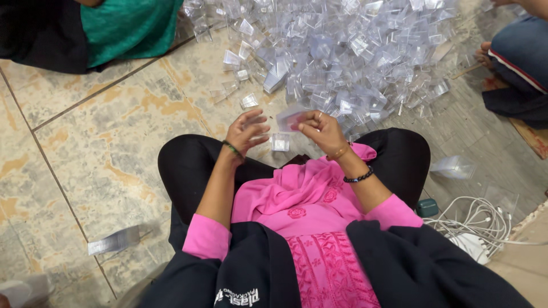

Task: The person sits on the floor among a large pile of clear plastic cups and folds each cup flat by hand, pressing the sides together, then tosses the flattened cup aside and picks up the next cup, repeating this cycle continuously.

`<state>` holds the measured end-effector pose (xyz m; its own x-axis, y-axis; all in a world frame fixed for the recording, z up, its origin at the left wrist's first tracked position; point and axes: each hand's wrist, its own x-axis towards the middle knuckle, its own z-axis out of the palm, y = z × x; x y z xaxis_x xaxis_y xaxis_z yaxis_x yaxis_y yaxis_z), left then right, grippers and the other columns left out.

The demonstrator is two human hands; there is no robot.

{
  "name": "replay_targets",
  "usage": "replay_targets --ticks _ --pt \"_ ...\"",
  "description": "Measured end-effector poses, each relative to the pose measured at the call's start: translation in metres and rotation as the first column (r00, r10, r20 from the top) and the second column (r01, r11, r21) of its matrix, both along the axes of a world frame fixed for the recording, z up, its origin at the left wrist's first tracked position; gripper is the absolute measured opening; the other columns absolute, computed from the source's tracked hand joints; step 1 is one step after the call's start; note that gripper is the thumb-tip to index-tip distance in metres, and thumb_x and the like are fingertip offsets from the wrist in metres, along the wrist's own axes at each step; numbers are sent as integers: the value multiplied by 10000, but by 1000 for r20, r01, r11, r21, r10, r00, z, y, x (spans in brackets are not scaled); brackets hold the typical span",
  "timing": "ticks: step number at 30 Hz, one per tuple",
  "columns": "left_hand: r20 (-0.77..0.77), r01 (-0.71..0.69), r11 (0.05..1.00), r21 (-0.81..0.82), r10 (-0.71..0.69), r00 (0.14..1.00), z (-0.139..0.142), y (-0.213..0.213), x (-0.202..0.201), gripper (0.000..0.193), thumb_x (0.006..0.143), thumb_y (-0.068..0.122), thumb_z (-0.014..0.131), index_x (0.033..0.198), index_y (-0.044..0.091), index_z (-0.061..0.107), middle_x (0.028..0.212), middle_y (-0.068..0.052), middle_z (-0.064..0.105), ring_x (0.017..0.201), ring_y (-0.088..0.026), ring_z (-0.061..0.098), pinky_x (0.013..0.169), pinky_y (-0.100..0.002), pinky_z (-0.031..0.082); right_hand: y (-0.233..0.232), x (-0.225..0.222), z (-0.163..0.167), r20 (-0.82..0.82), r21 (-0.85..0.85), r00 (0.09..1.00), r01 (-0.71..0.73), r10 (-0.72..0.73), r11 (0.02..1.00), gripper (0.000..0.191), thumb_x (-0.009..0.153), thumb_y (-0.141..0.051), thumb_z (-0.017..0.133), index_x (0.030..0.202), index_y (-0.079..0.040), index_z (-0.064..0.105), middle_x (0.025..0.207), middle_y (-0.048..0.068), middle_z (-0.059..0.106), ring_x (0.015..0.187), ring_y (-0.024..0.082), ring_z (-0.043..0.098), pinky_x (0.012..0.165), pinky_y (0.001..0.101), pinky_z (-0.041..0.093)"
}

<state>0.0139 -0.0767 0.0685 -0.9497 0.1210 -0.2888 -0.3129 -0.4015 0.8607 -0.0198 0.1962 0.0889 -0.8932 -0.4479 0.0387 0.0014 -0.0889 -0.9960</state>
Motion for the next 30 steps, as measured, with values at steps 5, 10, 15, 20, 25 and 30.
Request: replay_targets --ticks 5,10,15,20,25,30 --pt "315 38 983 182 -95 944 -5 8 13 558 919 487 662 1253 41 636 1117 -153 704 942 -278 720 739 -447 647 -7 20 -2 -378 218 925 114 -24 969 253 907 14 698 1158 -10 678 1123 79 750 1096 162 701 1075 354 458" --pt "191 65 997 35 -71 979 -9 24 20 451 871 275 796 1223 46 632 1141 -89 678 992 -262 742 801 -435 644 -14 26 -3 -462 291 886 123 27 949 275 900 57 682 1166 -13 676 1151 60 782 1149 169 734 1272 415 274" --pt "-214 -60 962 -265 2 977 -4 28 27 423 860 187 851 1224 42 691 1229 -100 642 1111 -226 669 910 -361 590 -12 26 0 -108 -99 992 -78 67 992 428 905 53 640 1311 -40 541 1356 80 626 1284 163 603 1107 320 470" --pt "-500 -241 847 -473 -33 866 -19 30 35 438 840 145 881 1234 46 717 1290 -77 605 1179 -204 645 993 -353 556 -14 30 -7 26 -135 999 -39 43 990 467 974 23 664 1403 -29 488 1282 92 658 1203 150 623 1013 302 511" --pt "-300 -337 861 -382 229 926 -49 15 16 460 877 205 864 1282 97 672 1263 -96 698 1142 -206 680 965 -365 582 -17 27 -32 -326 374 930 289 -167 881 217 944 -53 729 1139 -16 641 1030 129 773 982 202 760 856 301 556" --pt "195 -397 910 116 371 908 -53 -27 -15 560 890 303 779 1362 105 551 1292 -98 629 1070 -275 692 894 -478 617 -49 23 -77 -451 851 781 229 432 473 238 926 -89 631 1152 -82 708 899 153 747 866 329 726 912 436 508"
